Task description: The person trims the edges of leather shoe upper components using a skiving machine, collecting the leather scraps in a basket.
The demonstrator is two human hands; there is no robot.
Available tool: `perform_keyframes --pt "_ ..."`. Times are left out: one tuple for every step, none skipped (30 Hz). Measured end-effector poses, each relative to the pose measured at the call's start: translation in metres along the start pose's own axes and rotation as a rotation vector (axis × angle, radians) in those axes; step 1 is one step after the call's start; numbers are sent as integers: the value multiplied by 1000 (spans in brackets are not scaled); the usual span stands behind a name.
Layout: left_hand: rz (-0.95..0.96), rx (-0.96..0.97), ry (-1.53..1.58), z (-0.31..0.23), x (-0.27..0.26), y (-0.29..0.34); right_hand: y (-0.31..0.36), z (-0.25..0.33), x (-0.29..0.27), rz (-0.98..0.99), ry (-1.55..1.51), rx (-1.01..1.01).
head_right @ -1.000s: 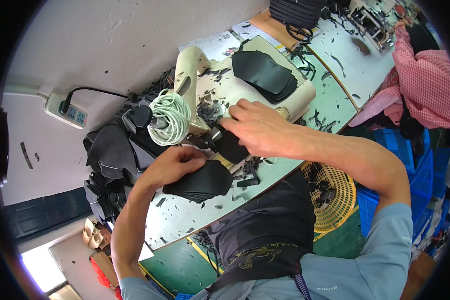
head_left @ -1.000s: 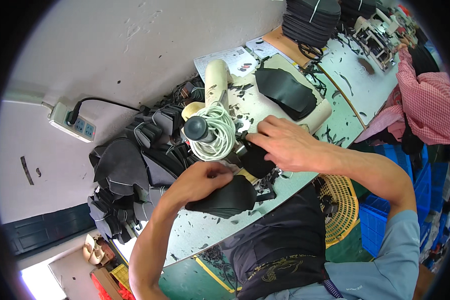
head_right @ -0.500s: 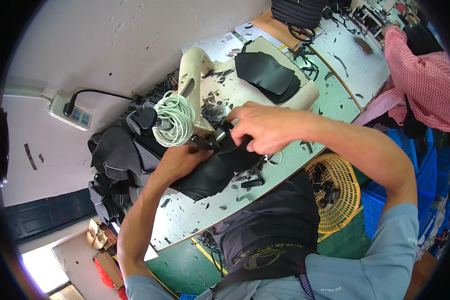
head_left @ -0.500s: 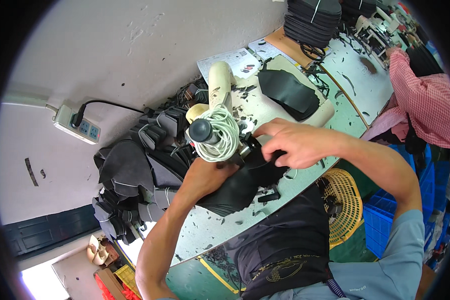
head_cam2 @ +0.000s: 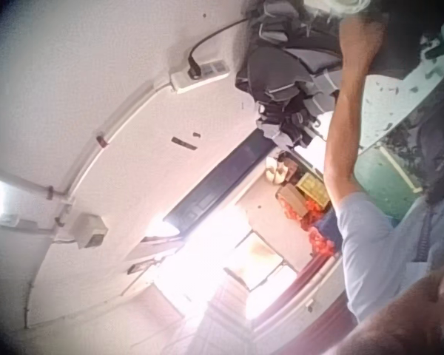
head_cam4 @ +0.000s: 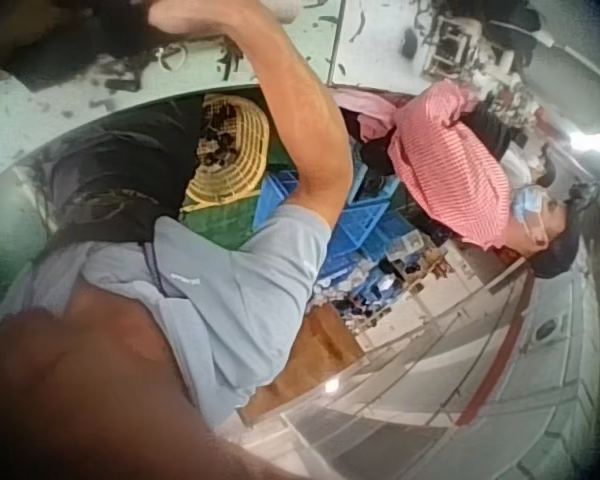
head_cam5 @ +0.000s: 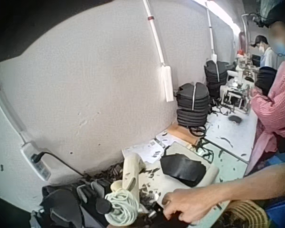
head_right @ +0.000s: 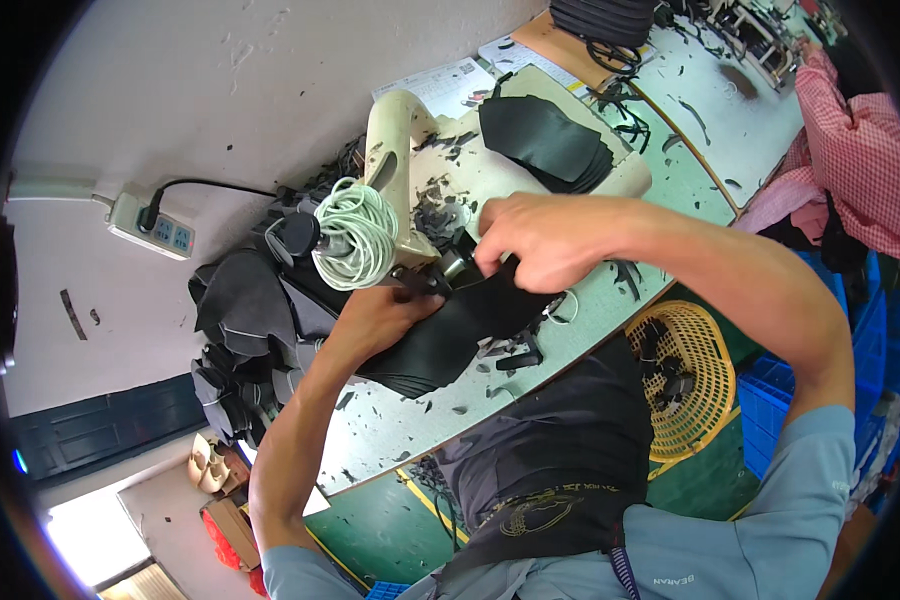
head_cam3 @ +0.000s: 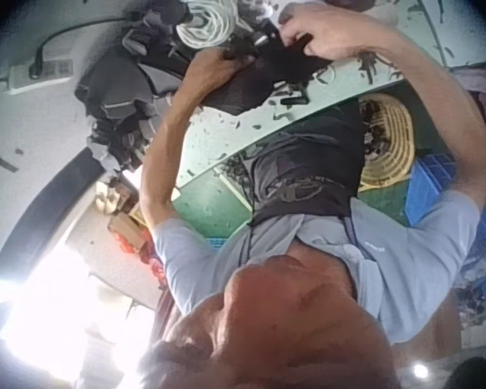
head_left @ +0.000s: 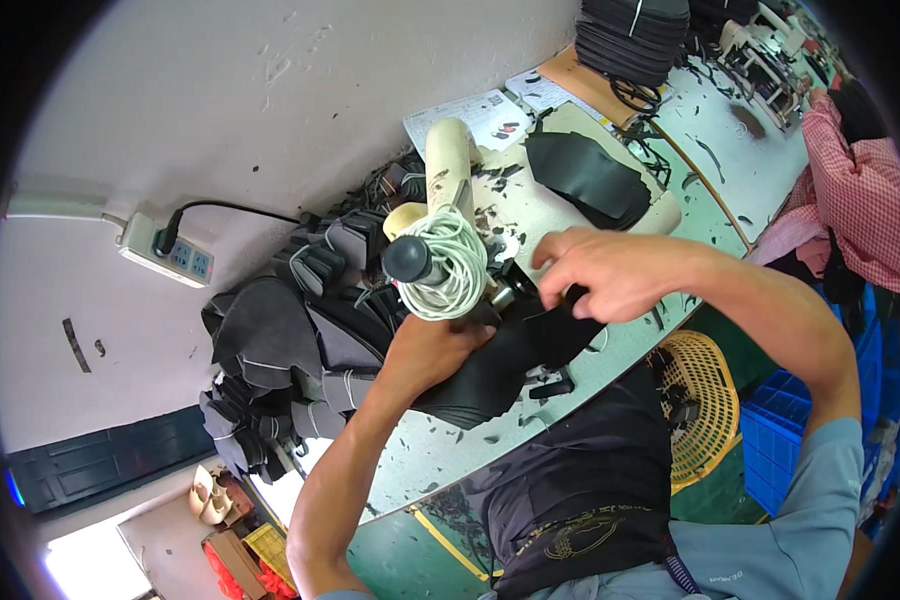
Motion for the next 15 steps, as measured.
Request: perform_keyframes --pt "-26 111 70 -8 -1 -1 -4 8 3 -100 11 -113" --pt "48 124 144 -10 3 -2 -3 2 9 -169 57 -28" --pt "55 123 141 0 3 2 -4 5 10 -171 52 -24" --pt "76 105 234 16 6 3 -5 2 9 -185 209 63" --pt "88 81 329 23 5 7 -7 0 7 -197 366 138" --pt "62 43 206 29 4 8 -3 3 1 -238 329 141" --pt "61 38 208 30 5 10 0 4 -5 -236 327 138" --pt "34 -54 128 28 2 12 1 0 -4 -83 251 184" --pt "8 -150 48 28 -1 14 3 -3 0 71 172 227" --pt "6 -156 49 22 -2 11 5 -5 -6 73 170 222" --pt "11 -137 8 13 -4 7 9 -2 -11 60 116 169" --pt "15 -120 -33 8 -4 6 10 1 -14 46 62 115" --pt "12 -124 -38 13 -1 4 5 -1 -8 42 58 111" --pt "-38 74 -4 3 -1 -2 -1 3 -4 -49 72 -10" --pt "-78 277 35 -19 -3 -3 -4 6 -2 -134 87 -121"
Point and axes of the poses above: each hand's wrist, its own y-axis away from the middle knuckle, its own x-axis out of the palm, z = x × y, the point moved 8 cm from there along -y, towards the middle knuckle, and after that the axes turned 10 degrees about y, right-handed, at the moved point
